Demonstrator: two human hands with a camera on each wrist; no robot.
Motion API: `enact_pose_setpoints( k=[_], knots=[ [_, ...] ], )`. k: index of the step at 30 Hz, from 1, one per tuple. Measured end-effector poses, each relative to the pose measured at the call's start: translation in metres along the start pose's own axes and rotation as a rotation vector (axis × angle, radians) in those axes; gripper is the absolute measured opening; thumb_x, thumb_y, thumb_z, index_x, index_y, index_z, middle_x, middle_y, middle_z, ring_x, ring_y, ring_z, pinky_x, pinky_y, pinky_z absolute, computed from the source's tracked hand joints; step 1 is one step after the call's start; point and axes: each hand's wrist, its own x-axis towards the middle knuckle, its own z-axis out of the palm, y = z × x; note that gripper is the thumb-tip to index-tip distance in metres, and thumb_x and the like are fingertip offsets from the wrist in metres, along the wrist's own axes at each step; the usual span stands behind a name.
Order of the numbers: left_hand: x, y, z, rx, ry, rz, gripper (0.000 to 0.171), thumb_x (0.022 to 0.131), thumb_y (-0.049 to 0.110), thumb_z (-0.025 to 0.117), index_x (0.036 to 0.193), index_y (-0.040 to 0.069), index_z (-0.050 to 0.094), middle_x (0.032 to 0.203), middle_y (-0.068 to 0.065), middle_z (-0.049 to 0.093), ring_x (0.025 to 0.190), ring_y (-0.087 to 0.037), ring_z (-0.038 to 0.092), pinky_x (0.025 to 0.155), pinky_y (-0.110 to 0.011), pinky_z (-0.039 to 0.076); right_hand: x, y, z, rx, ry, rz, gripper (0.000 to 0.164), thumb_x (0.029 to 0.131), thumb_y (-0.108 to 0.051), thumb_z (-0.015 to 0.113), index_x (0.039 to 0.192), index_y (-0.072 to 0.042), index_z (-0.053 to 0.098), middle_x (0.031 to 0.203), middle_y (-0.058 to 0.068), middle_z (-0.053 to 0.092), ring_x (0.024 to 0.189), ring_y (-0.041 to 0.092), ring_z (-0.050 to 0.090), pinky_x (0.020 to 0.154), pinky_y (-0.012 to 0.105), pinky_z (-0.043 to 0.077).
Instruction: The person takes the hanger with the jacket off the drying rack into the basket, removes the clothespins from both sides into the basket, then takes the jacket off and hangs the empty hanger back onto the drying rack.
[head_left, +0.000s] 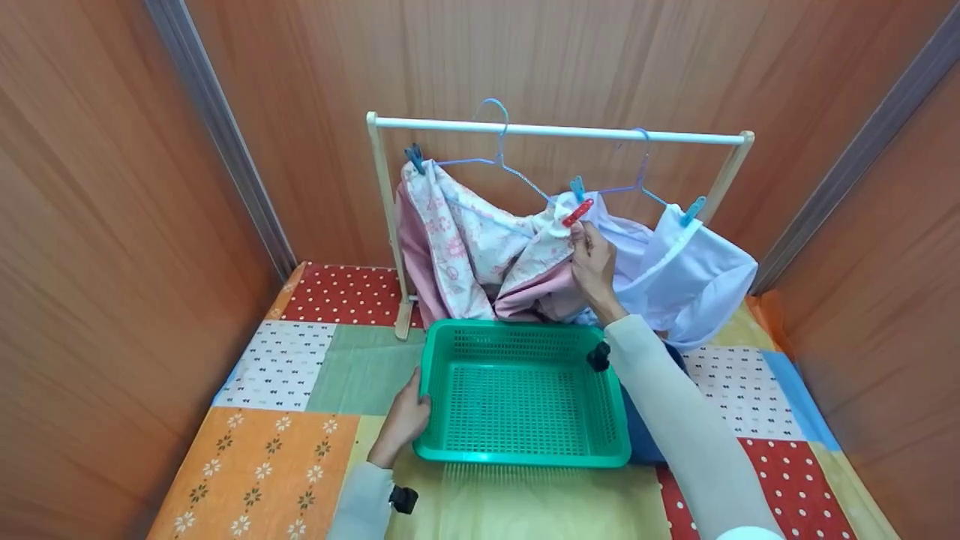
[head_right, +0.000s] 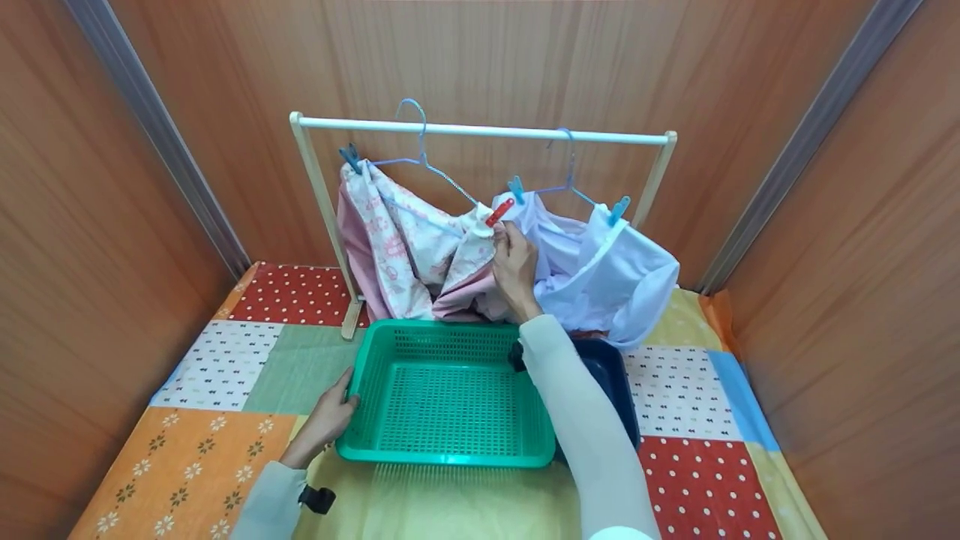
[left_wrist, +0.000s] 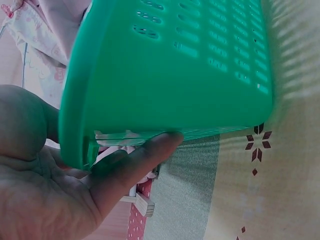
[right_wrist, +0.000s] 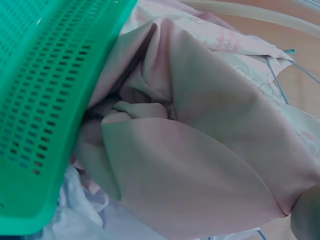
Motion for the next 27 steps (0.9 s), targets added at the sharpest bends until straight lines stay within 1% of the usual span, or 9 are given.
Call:
enact_pose_setpoints(
  k=[4,10,13,16,20,23,25,27],
  knots=[
    [-0.001,0.0,0.001,-0.006,-0.009,-0.013,0.059,0.101,-0.001,0.041,0.153,-0.007,0.016,0.156,-0.029,0.029,0.143,-0.047,0.031,0.113,-0.063,0.029,-0.002,0.005,-0.008,0.001,0.006,-0.009,0.035,0.101,-0.024,0.053,0.074,-0.001,0.053,0.063,-0.001,0.048,0.056,0.009,0.041,0.056,0.022,0.031],
    [-0.001,0.0,0.001,0.003,-0.008,0.003,0.058,0.1,-0.001,0.041,0.153,-0.008,0.018,0.154,-0.031,0.032,0.141,-0.048,0.034,0.112,-0.064,0.031,-0.008,0.009,-0.02,0.015,-0.022,-0.017,0.033,0.101,-0.023,0.052,0.076,-0.001,0.055,0.064,0.007,0.053,0.053,0.007,0.039,0.053,0.021,0.031],
    [0.0,0.001,0.0,-0.001,-0.004,0.003,0.058,0.101,-0.001,0.041,0.153,-0.008,0.017,0.154,-0.031,0.031,0.142,-0.048,0.033,0.112,-0.063,0.03,-0.009,0.009,-0.026,0.007,-0.046,-0.024,0.034,0.101,-0.024,0.052,0.076,-0.001,0.056,0.063,0.006,0.052,0.052,0.006,0.038,0.052,0.021,0.031],
    [0.0,0.0,-0.001,-0.006,-0.005,-0.006,0.059,0.101,0.001,0.042,0.153,-0.007,0.016,0.156,-0.03,0.029,0.143,-0.047,0.03,0.114,-0.063,0.029,-0.01,0.009,-0.033,0.008,-0.063,-0.048,0.033,0.101,-0.023,0.052,0.077,-0.001,0.057,0.061,0.001,0.048,0.051,0.006,0.036,0.051,0.021,0.03],
    [-0.001,-0.001,0.0,-0.011,-0.011,-0.003,0.059,0.101,0.001,0.042,0.154,-0.007,0.016,0.156,-0.029,0.028,0.144,-0.047,0.029,0.113,-0.063,0.029,-0.012,0.013,-0.044,0.017,-0.084,-0.067,0.029,0.101,-0.016,0.052,0.078,0.001,0.058,0.058,-0.001,0.039,0.049,0.006,0.03,0.049,0.022,0.026],
    [-0.001,-0.002,0.001,-0.006,-0.009,-0.004,0.059,0.101,0.001,0.042,0.154,-0.006,0.017,0.156,-0.029,0.029,0.143,-0.047,0.031,0.112,-0.063,0.03,-0.015,0.014,-0.053,0.006,-0.084,-0.051,0.025,0.101,-0.012,0.052,0.081,0.001,0.061,0.057,0.003,0.037,0.048,0.005,0.027,0.049,0.022,0.024],
    [-0.001,-0.002,0.001,0.005,-0.003,-0.009,0.059,0.101,0.001,0.043,0.153,-0.007,0.017,0.155,-0.03,0.031,0.142,-0.047,0.033,0.112,-0.063,0.032,-0.018,0.013,-0.057,-0.003,-0.084,-0.045,0.025,0.101,-0.01,0.052,0.082,0.002,0.062,0.058,0.008,0.042,0.048,0.003,0.029,0.049,0.021,0.024],
    [0.0,-0.002,0.001,0.019,0.003,-0.023,0.059,0.1,0.002,0.044,0.153,-0.007,0.018,0.154,-0.03,0.033,0.141,-0.047,0.035,0.111,-0.062,0.033,-0.022,0.005,-0.063,-0.009,-0.086,-0.052,0.026,0.101,-0.01,0.052,0.081,0.004,0.06,0.059,0.011,0.042,0.049,0.001,0.028,0.05,0.02,0.023]
  ],
)
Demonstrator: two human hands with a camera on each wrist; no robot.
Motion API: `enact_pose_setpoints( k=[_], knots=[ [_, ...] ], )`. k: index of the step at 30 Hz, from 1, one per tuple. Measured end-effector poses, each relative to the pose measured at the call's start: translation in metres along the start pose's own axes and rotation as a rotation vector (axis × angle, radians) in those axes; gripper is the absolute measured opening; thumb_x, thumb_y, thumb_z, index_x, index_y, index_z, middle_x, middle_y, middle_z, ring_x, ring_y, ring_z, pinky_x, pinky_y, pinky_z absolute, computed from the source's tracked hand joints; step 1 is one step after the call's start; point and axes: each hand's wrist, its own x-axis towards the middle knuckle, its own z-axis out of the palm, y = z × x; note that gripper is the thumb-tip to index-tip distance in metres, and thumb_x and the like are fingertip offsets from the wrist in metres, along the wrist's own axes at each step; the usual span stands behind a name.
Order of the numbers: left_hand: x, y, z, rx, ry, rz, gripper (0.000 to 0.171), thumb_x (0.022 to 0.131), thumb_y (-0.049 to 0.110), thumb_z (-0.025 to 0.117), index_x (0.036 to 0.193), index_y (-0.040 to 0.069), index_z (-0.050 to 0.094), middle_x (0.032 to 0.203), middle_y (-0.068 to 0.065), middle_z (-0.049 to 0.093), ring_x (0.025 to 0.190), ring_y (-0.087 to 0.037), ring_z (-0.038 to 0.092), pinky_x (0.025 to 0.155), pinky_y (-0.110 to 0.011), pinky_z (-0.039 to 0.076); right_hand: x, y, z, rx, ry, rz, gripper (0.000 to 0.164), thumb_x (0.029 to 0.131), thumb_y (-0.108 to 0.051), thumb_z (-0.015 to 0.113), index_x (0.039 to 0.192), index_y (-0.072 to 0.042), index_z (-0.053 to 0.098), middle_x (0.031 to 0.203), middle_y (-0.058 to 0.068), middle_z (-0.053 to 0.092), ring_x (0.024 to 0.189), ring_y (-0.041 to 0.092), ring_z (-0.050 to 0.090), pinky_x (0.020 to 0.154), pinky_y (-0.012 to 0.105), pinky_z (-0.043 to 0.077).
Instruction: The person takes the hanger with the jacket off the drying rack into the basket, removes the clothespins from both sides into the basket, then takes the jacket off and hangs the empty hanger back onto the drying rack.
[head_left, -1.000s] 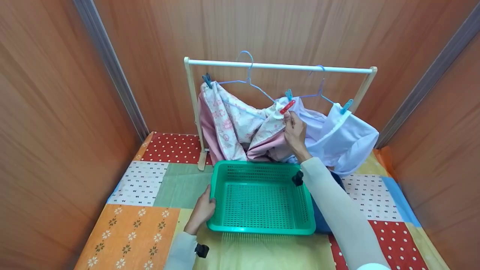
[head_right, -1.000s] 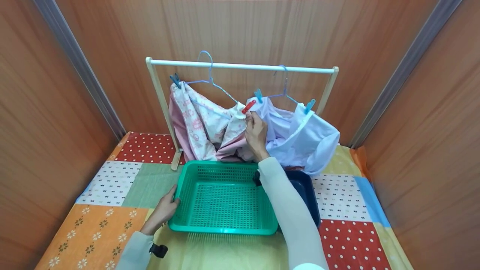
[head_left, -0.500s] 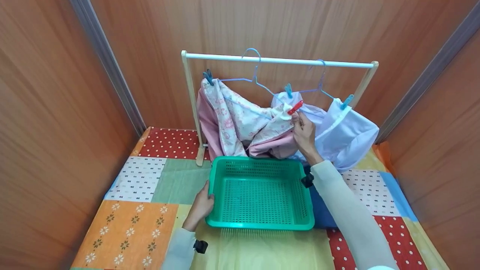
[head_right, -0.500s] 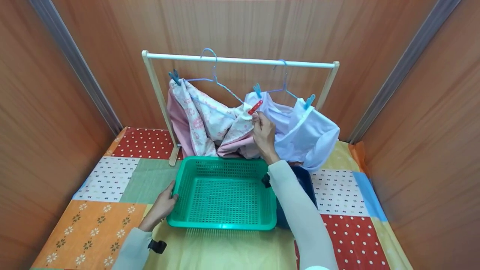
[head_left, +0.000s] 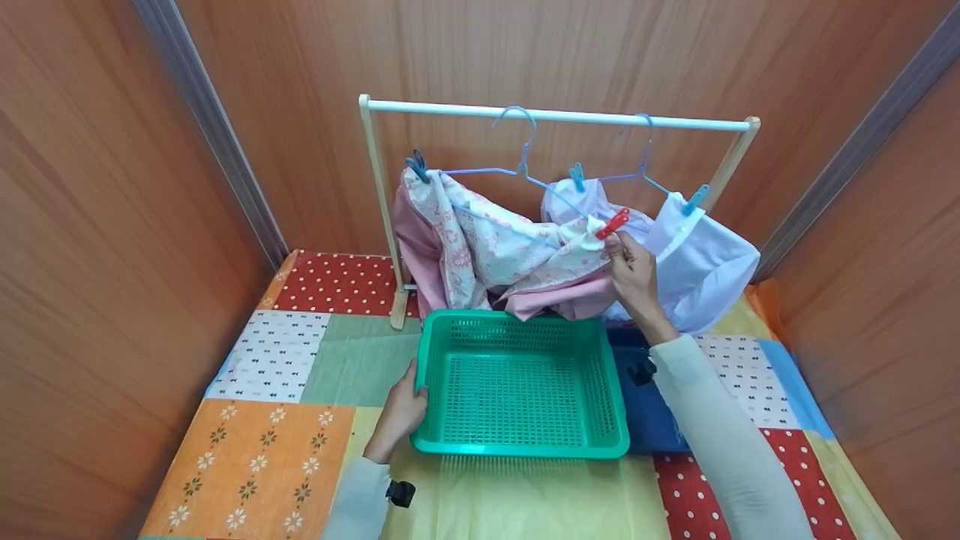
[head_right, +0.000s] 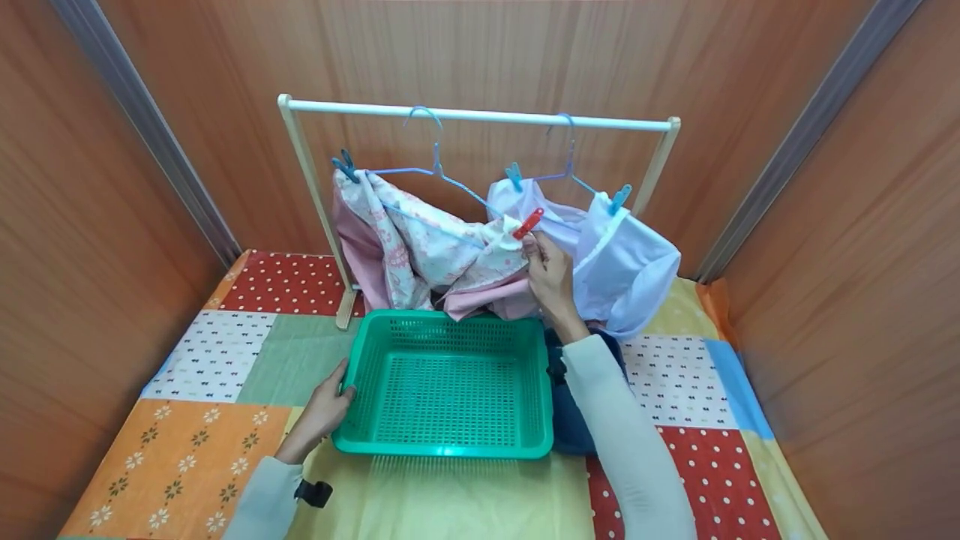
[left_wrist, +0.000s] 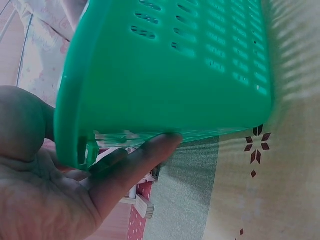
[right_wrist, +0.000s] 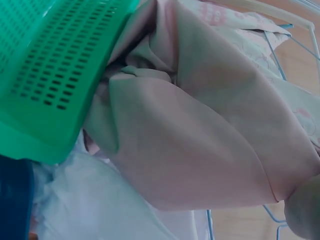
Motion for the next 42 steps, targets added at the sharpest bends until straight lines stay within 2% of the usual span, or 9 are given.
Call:
enact_pose_setpoints(
  k=[5,7,14,18,27,33,36,38,42],
  knots=[
    [0.001,0.002,0.0,0.002,0.006,-0.039,0.06,0.101,0.004,0.045,0.154,-0.005,0.019,0.154,-0.029,0.034,0.14,-0.046,0.037,0.111,-0.062,0.034,-0.01,-0.019,-0.012,0.007,-0.009,-0.04,0.03,0.101,-0.012,0.052,0.079,0.008,0.057,0.057,0.004,0.037,0.049,-0.001,0.024,0.05,0.02,0.022],
    [0.0,0.003,0.0,-0.007,0.007,-0.053,0.06,0.101,0.005,0.046,0.154,-0.004,0.019,0.155,-0.028,0.033,0.141,-0.046,0.036,0.111,-0.061,0.034,-0.013,-0.02,-0.015,0.009,-0.013,-0.043,0.03,0.101,-0.012,0.052,0.079,0.008,0.057,0.057,0.003,0.038,0.049,-0.001,0.024,0.05,0.02,0.022],
    [0.001,0.003,0.001,0.001,0.014,-0.05,0.059,0.101,0.004,0.046,0.154,-0.004,0.02,0.155,-0.028,0.033,0.141,-0.046,0.035,0.111,-0.061,0.034,-0.02,-0.02,-0.027,0.036,-0.077,-0.022,0.028,0.101,-0.011,0.05,0.083,0.009,0.059,0.066,0.024,0.054,0.05,-0.002,0.032,0.05,0.018,0.026],
    [0.0,0.003,0.001,0.001,0.013,-0.056,0.059,0.101,0.005,0.046,0.154,-0.004,0.02,0.155,-0.028,0.033,0.141,-0.045,0.035,0.112,-0.061,0.033,-0.023,-0.019,-0.034,0.052,-0.125,0.015,0.025,0.1,-0.01,0.051,0.091,0.009,0.064,0.071,0.026,0.058,0.057,0.001,0.043,0.055,0.015,0.033],
    [-0.002,0.002,0.0,0.005,0.043,-0.054,0.058,0.1,0.005,0.046,0.152,-0.007,0.023,0.154,-0.029,0.034,0.14,-0.046,0.037,0.112,-0.061,0.033,-0.036,-0.016,-0.045,0.094,-0.23,0.104,0.024,0.101,-0.008,0.05,0.1,0.009,0.066,0.074,0.016,0.06,0.065,0.012,0.052,0.062,0.016,0.041],
    [-0.002,0.001,0.001,0.012,0.046,-0.055,0.058,0.101,0.006,0.045,0.152,-0.008,0.022,0.15,-0.031,0.038,0.137,-0.046,0.041,0.11,-0.061,0.036,-0.046,-0.009,-0.051,0.142,-0.256,0.14,0.026,0.101,-0.005,0.05,0.114,0.011,0.066,0.077,-0.003,0.063,0.061,0.004,0.048,0.061,0.015,0.041],
    [-0.001,0.0,0.002,0.016,0.047,-0.056,0.057,0.101,0.007,0.045,0.151,-0.008,0.023,0.147,-0.032,0.042,0.135,-0.047,0.043,0.11,-0.061,0.036,-0.052,-0.004,-0.055,0.174,-0.264,0.172,0.027,0.1,-0.004,0.049,0.116,0.011,0.065,0.081,-0.008,0.066,0.064,0.003,0.05,0.063,0.016,0.043],
    [-0.002,0.0,0.002,0.021,0.053,-0.047,0.054,0.101,0.007,0.045,0.15,-0.007,0.027,0.144,-0.031,0.046,0.133,-0.046,0.047,0.108,-0.061,0.038,-0.056,0.0,-0.057,0.179,-0.283,0.175,0.026,0.1,-0.003,0.048,0.111,0.012,0.066,0.077,-0.007,0.064,0.064,0.004,0.051,0.061,0.017,0.043],
    [-0.002,0.0,0.003,0.009,0.055,-0.025,0.05,0.101,0.006,0.046,0.148,-0.005,0.033,0.141,-0.029,0.05,0.13,-0.044,0.05,0.107,-0.061,0.04,-0.063,0.005,-0.061,0.17,-0.313,0.149,0.024,0.1,0.0,0.047,0.105,0.012,0.067,0.065,0.014,0.053,0.056,0.002,0.043,0.053,0.017,0.037]
  ],
)
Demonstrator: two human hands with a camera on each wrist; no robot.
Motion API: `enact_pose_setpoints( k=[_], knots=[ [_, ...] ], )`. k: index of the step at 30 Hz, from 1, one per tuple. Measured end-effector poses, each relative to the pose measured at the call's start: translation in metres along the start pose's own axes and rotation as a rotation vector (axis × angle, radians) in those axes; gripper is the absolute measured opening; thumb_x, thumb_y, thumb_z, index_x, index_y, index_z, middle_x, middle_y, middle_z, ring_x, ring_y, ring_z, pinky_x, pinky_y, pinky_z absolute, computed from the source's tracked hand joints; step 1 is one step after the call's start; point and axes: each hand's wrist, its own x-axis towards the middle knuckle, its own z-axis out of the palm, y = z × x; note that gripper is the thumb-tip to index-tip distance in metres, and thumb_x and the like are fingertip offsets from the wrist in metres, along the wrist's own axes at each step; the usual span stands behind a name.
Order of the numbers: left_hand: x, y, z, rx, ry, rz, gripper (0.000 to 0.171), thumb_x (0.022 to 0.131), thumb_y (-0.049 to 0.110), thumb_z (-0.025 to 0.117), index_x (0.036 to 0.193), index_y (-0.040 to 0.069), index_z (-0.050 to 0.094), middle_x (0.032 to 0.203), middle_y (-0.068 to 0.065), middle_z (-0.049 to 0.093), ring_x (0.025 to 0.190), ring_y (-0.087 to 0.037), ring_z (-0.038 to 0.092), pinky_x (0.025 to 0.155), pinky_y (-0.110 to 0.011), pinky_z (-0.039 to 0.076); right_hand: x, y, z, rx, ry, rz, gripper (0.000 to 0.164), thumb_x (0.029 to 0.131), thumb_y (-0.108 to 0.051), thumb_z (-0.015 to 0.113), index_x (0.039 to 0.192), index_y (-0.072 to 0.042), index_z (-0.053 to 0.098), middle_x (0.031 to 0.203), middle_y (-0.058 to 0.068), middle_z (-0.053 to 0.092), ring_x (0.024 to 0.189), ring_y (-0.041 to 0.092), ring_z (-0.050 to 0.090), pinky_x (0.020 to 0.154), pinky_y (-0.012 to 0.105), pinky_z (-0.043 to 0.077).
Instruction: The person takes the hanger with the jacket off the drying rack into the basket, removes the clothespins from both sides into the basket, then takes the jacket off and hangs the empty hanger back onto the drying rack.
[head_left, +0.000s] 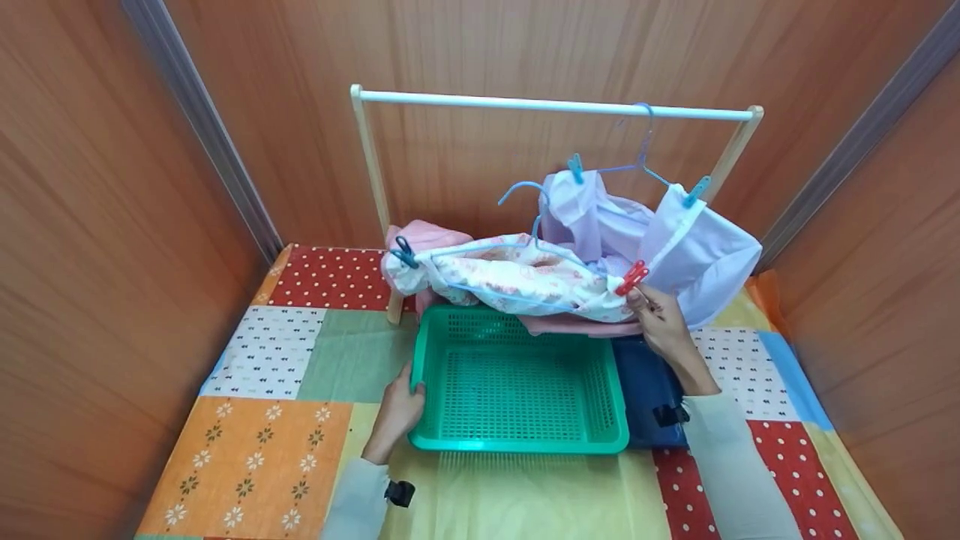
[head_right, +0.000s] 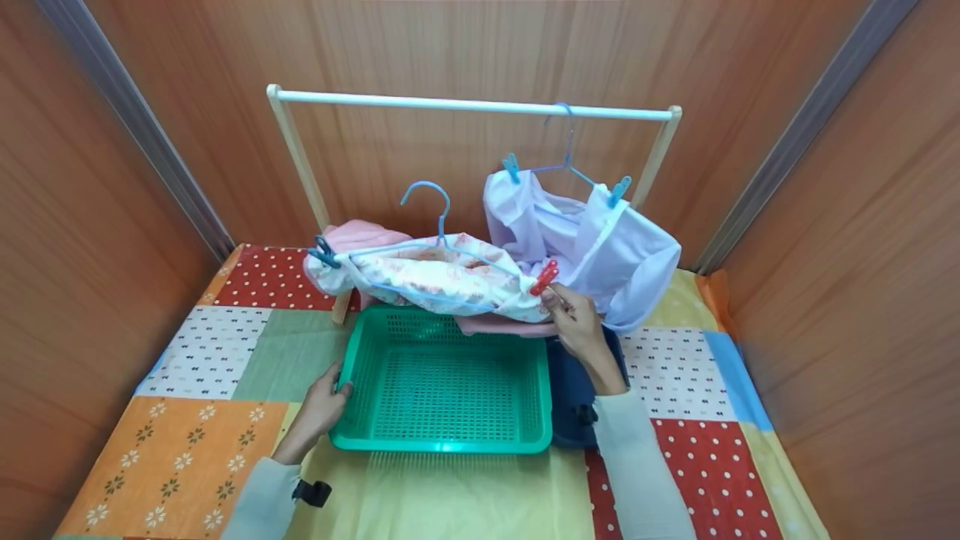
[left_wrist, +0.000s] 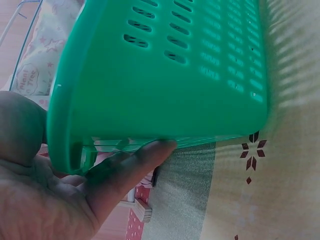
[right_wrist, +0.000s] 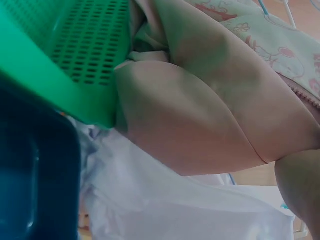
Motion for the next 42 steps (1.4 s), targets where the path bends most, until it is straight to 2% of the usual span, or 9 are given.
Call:
enact_pose_setpoints(
  k=[3,5,9,14,18,24,34,37,42],
  knots=[
    [0.0,0.0,0.0,-0.009,-0.007,-0.002,0.05,0.101,0.005,0.045,0.148,-0.005,0.033,0.142,-0.029,0.049,0.131,-0.045,0.049,0.107,-0.062,0.039,-0.006,0.006,0.0,0.004,-0.01,-0.017,0.024,0.1,0.001,0.047,0.106,0.012,0.067,0.063,0.023,0.046,0.053,-0.001,0.039,0.05,0.017,0.035],
    [0.001,0.0,0.001,-0.007,-0.012,-0.011,0.051,0.101,0.005,0.045,0.149,-0.005,0.031,0.144,-0.029,0.048,0.132,-0.045,0.048,0.107,-0.061,0.039,-0.009,0.011,0.0,0.017,-0.017,-0.011,0.024,0.1,0.002,0.046,0.109,0.012,0.066,0.059,0.016,0.044,0.051,-0.001,0.037,0.048,0.018,0.034],
    [0.001,-0.001,0.001,-0.008,-0.005,-0.016,0.052,0.101,0.006,0.046,0.149,-0.005,0.032,0.144,-0.028,0.048,0.131,-0.044,0.049,0.107,-0.061,0.039,-0.017,0.02,0.001,0.033,-0.025,0.033,0.024,0.1,0.001,0.047,0.108,0.013,0.066,0.065,-0.003,0.053,0.057,0.005,0.047,0.054,0.021,0.04],
    [0.001,-0.001,0.001,0.0,-0.004,-0.028,0.052,0.101,0.007,0.047,0.149,-0.005,0.031,0.145,-0.029,0.047,0.131,-0.044,0.049,0.108,-0.061,0.038,-0.024,0.031,0.002,0.008,-0.045,0.045,0.022,0.1,-0.001,0.049,0.104,0.012,0.066,0.071,0.006,0.06,0.063,0.012,0.054,0.058,0.022,0.045],
    [0.002,-0.001,0.001,0.016,0.006,-0.032,0.053,0.1,0.005,0.047,0.149,-0.008,0.03,0.144,-0.031,0.047,0.131,-0.046,0.048,0.109,-0.061,0.037,-0.028,0.037,0.002,-0.009,-0.084,0.024,0.021,0.1,0.001,0.047,0.098,0.011,0.065,0.06,0.01,0.049,0.052,0.005,0.042,0.052,0.019,0.039],
    [0.003,0.0,0.002,0.011,-0.002,-0.053,0.053,0.101,0.006,0.047,0.149,-0.007,0.029,0.147,-0.029,0.043,0.135,-0.046,0.044,0.111,-0.061,0.035,-0.032,0.045,0.004,-0.038,-0.091,0.068,0.02,0.1,0.0,0.049,0.101,0.008,0.067,0.063,0.013,0.049,0.055,0.003,0.043,0.057,0.02,0.041],
    [0.0,-0.003,0.004,-0.016,0.01,-0.059,0.047,0.102,0.007,0.046,0.146,-0.004,0.034,0.146,-0.027,0.045,0.133,-0.043,0.047,0.111,-0.059,0.037,-0.04,0.061,0.009,-0.046,-0.102,0.067,0.018,0.099,0.002,0.051,0.09,0.006,0.066,0.058,-0.002,0.044,0.051,0.0,0.04,0.051,0.02,0.038],
    [-0.001,-0.004,0.004,-0.018,0.023,-0.059,0.045,0.102,0.009,0.048,0.144,-0.004,0.037,0.144,-0.027,0.048,0.131,-0.042,0.049,0.109,-0.059,0.038,-0.041,0.065,0.009,-0.064,-0.106,0.064,0.018,0.098,0.003,0.051,0.089,0.006,0.066,0.058,0.003,0.045,0.051,0.0,0.039,0.051,0.019,0.037],
    [-0.002,-0.005,0.005,-0.011,0.039,-0.061,0.042,0.102,0.01,0.049,0.141,-0.005,0.042,0.14,-0.027,0.052,0.126,-0.04,0.053,0.106,-0.059,0.042,-0.042,0.09,0.01,-0.094,-0.126,0.046,0.018,0.099,0.003,0.049,0.1,0.008,0.066,0.062,0.02,0.048,0.054,0.004,0.042,0.053,0.019,0.038]
  ],
)
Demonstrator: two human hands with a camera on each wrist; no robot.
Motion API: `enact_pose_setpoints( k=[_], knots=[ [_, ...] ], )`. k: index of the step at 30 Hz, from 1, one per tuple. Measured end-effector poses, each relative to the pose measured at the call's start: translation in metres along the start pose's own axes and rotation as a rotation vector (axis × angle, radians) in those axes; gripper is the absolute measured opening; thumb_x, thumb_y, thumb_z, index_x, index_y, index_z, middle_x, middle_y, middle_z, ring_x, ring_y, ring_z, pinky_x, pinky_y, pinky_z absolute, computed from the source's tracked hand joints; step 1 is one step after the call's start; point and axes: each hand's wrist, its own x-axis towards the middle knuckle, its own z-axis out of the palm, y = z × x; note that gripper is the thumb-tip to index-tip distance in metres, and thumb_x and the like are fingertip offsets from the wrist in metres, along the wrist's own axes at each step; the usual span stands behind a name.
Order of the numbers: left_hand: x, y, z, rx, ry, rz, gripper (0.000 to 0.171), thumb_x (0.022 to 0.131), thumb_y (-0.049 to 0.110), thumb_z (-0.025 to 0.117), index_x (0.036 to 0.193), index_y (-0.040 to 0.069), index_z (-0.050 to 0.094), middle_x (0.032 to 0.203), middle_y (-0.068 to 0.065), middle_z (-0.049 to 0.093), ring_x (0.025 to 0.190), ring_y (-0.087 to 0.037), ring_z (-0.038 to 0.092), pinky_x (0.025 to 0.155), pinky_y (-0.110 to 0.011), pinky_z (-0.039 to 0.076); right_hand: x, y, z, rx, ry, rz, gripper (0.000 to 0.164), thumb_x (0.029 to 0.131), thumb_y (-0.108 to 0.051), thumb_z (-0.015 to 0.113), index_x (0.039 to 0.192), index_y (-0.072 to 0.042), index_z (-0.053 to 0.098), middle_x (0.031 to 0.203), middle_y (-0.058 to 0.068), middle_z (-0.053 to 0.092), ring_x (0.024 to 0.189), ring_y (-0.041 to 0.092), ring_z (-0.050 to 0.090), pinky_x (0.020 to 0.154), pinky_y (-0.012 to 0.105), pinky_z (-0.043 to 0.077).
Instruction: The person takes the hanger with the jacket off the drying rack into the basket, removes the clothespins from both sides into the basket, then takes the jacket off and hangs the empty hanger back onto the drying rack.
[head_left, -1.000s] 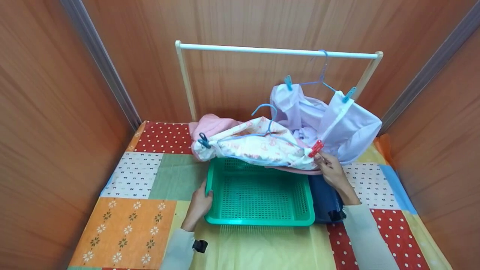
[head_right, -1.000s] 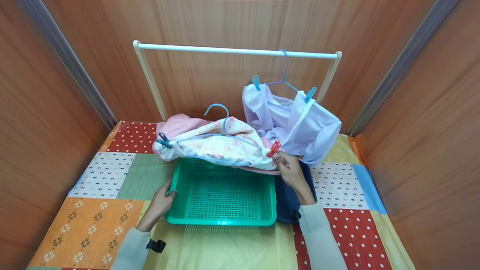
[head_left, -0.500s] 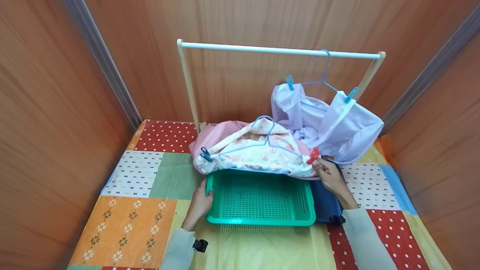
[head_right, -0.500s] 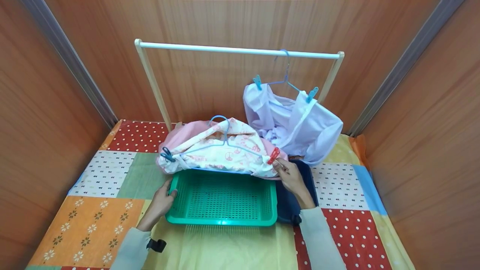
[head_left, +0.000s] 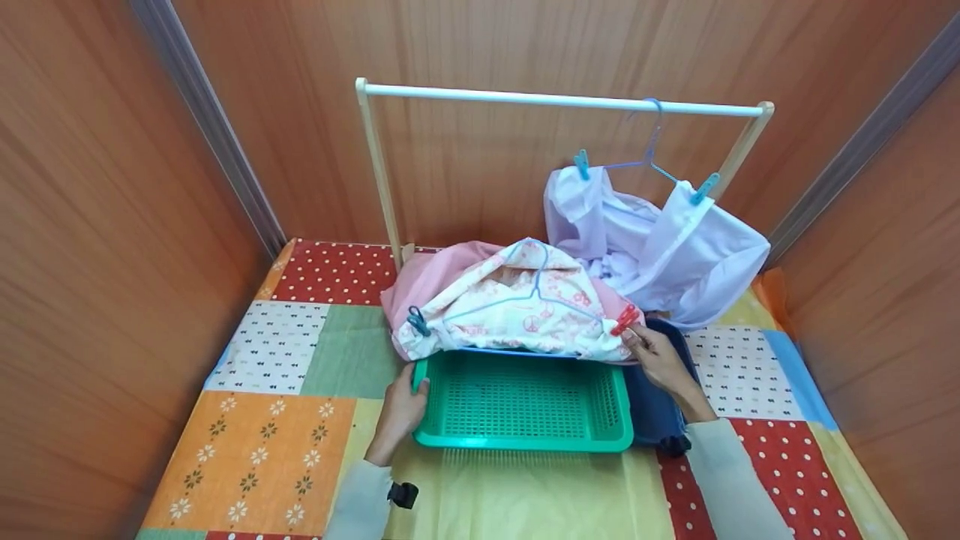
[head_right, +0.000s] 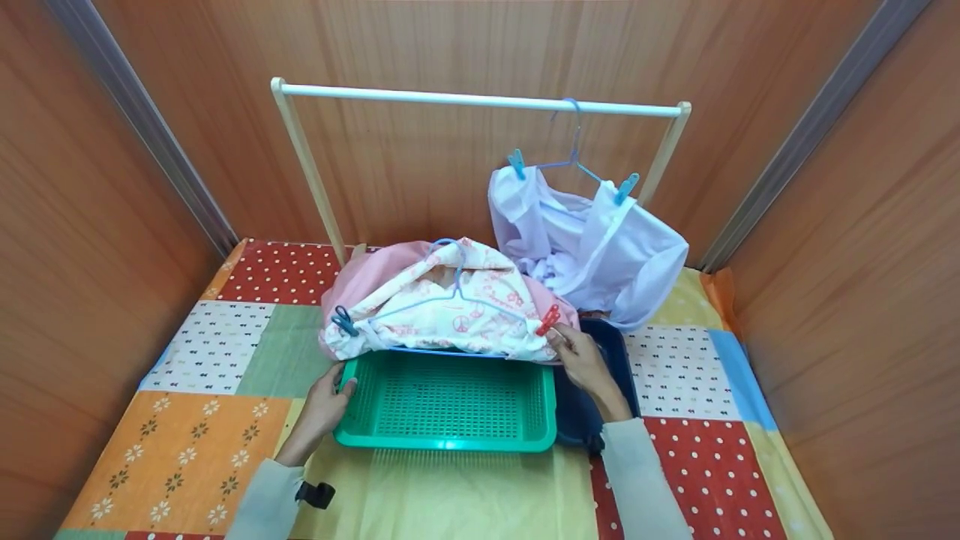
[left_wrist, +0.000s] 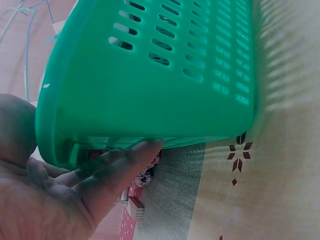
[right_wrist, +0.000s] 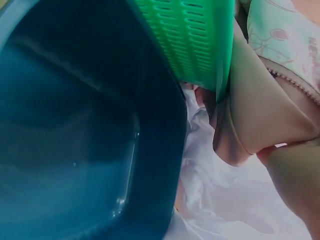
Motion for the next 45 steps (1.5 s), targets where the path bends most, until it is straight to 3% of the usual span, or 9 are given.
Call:
enact_pose_setpoints(
  k=[4,11,22,28,31,34,37,39,45],
  knots=[
    [-0.001,-0.001,0.0,0.014,0.016,0.013,0.042,0.101,0.01,0.05,0.14,-0.005,0.044,0.137,-0.027,0.055,0.123,-0.04,0.056,0.104,-0.057,0.044,0.001,0.017,0.002,-0.08,-0.006,-0.038,0.02,0.1,-0.001,0.05,0.11,0.004,0.067,0.068,0.014,0.054,0.06,0.007,0.047,0.06,0.019,0.04],
    [-0.001,0.0,-0.001,0.015,0.041,0.013,0.04,0.101,0.011,0.051,0.138,-0.004,0.047,0.133,-0.026,0.058,0.119,-0.038,0.058,0.101,-0.057,0.046,0.002,0.025,0.007,-0.209,0.109,-0.144,0.014,0.096,-0.004,0.06,0.103,-0.006,0.072,0.08,0.004,0.066,0.074,0.003,0.053,0.071,0.018,0.042],
    [-0.002,-0.002,0.001,0.003,0.022,-0.009,0.041,0.103,0.014,0.048,0.14,-0.002,0.045,0.136,-0.024,0.056,0.119,-0.036,0.057,0.102,-0.056,0.046,-0.005,0.037,0.019,-0.124,0.162,-0.166,0.015,0.093,0.005,0.059,0.094,-0.004,0.072,0.058,0.009,0.054,0.05,0.012,0.048,0.05,0.016,0.038],
    [-0.003,-0.004,-0.003,-0.024,0.028,-0.041,0.042,0.102,0.019,0.051,0.137,-0.005,0.05,0.132,-0.025,0.059,0.118,-0.037,0.058,0.101,-0.055,0.047,-0.008,0.035,0.022,-0.132,0.192,-0.194,0.015,0.091,0.008,0.06,0.092,-0.002,0.071,0.057,0.006,0.051,0.053,0.001,0.043,0.05,0.015,0.035],
    [-0.005,-0.006,-0.008,-0.024,0.078,-0.063,0.045,0.1,0.023,0.054,0.135,-0.006,0.052,0.125,-0.024,0.063,0.115,-0.037,0.06,0.099,-0.053,0.048,-0.01,0.022,0.024,-0.118,0.201,-0.189,0.013,0.09,0.01,0.059,0.089,0.001,0.069,0.056,0.01,0.05,0.052,0.003,0.042,0.05,0.015,0.034],
    [-0.007,-0.006,-0.016,-0.027,0.202,-0.068,0.044,0.098,0.027,0.058,0.132,-0.002,0.055,0.115,-0.019,0.067,0.105,-0.033,0.065,0.091,-0.048,0.052,-0.012,0.007,0.024,-0.117,0.209,-0.191,0.012,0.089,0.013,0.059,0.084,0.006,0.066,0.056,0.016,0.049,0.052,0.008,0.042,0.05,0.016,0.033],
    [-0.009,-0.001,-0.025,-0.04,0.358,0.022,0.037,0.095,0.023,0.063,0.126,0.002,0.059,0.109,-0.016,0.067,0.098,-0.03,0.065,0.083,-0.045,0.051,-0.013,0.001,0.024,-0.134,0.211,-0.195,0.012,0.088,0.013,0.06,0.078,0.007,0.062,0.057,0.017,0.048,0.053,0.011,0.042,0.051,0.016,0.033],
    [-0.008,0.004,-0.031,-0.047,0.415,0.116,0.034,0.094,0.018,0.064,0.124,0.003,0.06,0.111,-0.016,0.065,0.101,-0.029,0.064,0.083,-0.045,0.052,-0.013,-0.001,0.023,-0.133,0.211,-0.198,0.014,0.088,0.013,0.06,0.075,0.008,0.06,0.057,0.018,0.048,0.053,0.012,0.042,0.052,0.016,0.032],
    [0.006,0.011,-0.041,0.006,0.357,0.332,0.038,0.096,0.01,0.061,0.132,0.003,0.058,0.135,-0.017,0.057,0.125,-0.033,0.053,0.103,-0.054,0.046,-0.014,0.002,0.025,-0.107,0.208,-0.186,0.012,0.089,0.012,0.06,0.079,0.007,0.063,0.057,0.017,0.05,0.052,0.013,0.044,0.051,0.015,0.034]
  ],
)
